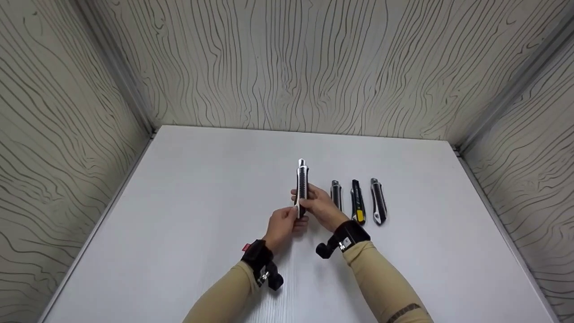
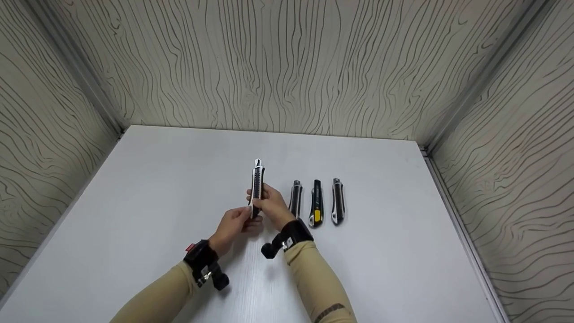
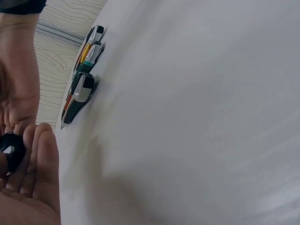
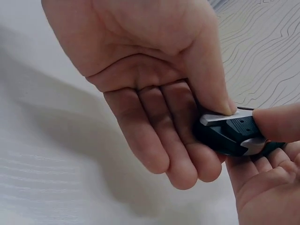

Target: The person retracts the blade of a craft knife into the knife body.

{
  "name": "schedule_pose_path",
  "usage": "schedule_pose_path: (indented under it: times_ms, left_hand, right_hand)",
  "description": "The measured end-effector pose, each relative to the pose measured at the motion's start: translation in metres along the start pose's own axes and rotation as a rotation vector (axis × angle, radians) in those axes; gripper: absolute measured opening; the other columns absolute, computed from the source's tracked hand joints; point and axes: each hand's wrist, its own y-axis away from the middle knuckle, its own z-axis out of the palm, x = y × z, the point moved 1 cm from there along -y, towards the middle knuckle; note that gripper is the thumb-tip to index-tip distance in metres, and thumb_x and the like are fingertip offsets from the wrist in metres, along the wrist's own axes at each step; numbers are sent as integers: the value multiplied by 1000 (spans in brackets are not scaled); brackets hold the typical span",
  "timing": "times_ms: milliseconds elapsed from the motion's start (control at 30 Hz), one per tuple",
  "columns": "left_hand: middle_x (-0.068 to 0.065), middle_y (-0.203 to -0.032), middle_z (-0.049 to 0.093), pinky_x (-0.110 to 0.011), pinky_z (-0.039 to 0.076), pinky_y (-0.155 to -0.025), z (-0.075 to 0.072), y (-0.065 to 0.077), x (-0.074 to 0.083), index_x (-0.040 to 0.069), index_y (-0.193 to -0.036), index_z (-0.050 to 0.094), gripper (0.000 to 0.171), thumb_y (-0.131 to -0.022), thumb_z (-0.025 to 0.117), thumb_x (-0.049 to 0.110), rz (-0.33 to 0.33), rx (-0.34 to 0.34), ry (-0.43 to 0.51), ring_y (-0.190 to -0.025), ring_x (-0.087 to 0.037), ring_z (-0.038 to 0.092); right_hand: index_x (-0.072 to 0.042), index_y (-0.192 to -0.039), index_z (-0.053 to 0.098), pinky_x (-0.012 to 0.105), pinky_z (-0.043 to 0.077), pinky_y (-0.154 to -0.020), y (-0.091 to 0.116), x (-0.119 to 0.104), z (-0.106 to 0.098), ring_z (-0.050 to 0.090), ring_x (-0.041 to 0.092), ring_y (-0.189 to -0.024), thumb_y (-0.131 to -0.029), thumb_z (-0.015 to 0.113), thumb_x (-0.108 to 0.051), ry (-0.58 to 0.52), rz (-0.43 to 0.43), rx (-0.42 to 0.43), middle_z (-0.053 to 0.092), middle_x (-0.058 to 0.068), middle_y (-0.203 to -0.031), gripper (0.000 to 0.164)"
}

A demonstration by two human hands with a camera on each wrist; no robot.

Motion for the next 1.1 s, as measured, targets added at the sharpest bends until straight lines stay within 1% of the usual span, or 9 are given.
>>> schedule_pose_path:
  times_ms: [167, 300, 467, 633, 733, 833, 967, 1100]
  left_hand:
    - [-21, -95, 72, -39, 60, -81, 1, 0, -2, -14, -111, 62, 36, -105, 42, 16, 3, -26, 16, -84, -22, 72]
    - [-22, -97, 72, -38, 60, -82, 3, -1, -3, -13, -112, 61, 37, -105, 41, 16, 0, -39, 23, -84, -20, 72]
    - [-23, -99, 71, -38, 60, -82, 4, 0, -2, -13, -115, 60, 37, -105, 41, 16, 3, -41, 4, -85, -22, 72]
    - [-25, -99, 71, -41, 60, -83, 7, 1, -1, -15, -116, 59, 38, -105, 39, 16, -2, -46, 17, -84, -21, 71]
    - [-24, -98, 71, -42, 60, -84, 9, 1, -2, -14, -114, 60, 38, -105, 40, 16, -4, -46, 22, -82, -18, 70]
    - [-22, -96, 71, -41, 60, -82, 11, 0, -4, -13, -111, 62, 36, -105, 40, 15, -9, -42, 25, -80, -17, 69]
    - [-22, -94, 72, -39, 61, -79, 14, -2, -6, -12, -108, 63, 35, -105, 41, 15, -1, -33, 11, -79, -18, 71]
    - [-22, -96, 73, -38, 60, -80, 17, -2, -6, -11, -109, 63, 35, -105, 42, 16, -11, -24, -3, -84, -23, 73]
  right_hand:
    - [1, -151, 24, 42, 36, -116, 1, -1, -4, 49, 31, -133, -93, 50, 5, 9, 11, -9, 47, 22, -145, 63]
    - [2, -150, 27, 41, 39, -114, 3, -3, -6, 51, 30, -131, -94, 50, 4, 43, 21, -12, 49, 22, -144, 61]
    - [3, -147, 33, 39, 45, -109, 5, -6, -10, 56, 28, -126, -94, 53, 2, 99, 22, -7, 52, 22, -141, 57]
    - [3, -144, 38, 37, 49, -103, 5, -6, -13, 61, 26, -118, -92, 55, 3, 136, 19, 17, 55, 22, -138, 55]
    - [5, -143, 38, 38, 50, -103, 5, -6, -14, 61, 29, -118, -91, 55, 4, 159, 6, 30, 55, 24, -137, 55]
    - [5, -144, 37, 39, 49, -104, 6, -6, -16, 59, 32, -121, -91, 56, 4, 200, -7, 41, 55, 25, -137, 57]
    - [2, -147, 35, 41, 48, -105, 9, -6, -18, 57, 33, -124, -92, 57, 0, 264, -4, 65, 56, 23, -136, 60]
    - [-1, -148, 36, 40, 48, -105, 12, -7, -20, 59, 31, -122, -93, 58, -2, 286, 12, 87, 57, 21, -136, 60]
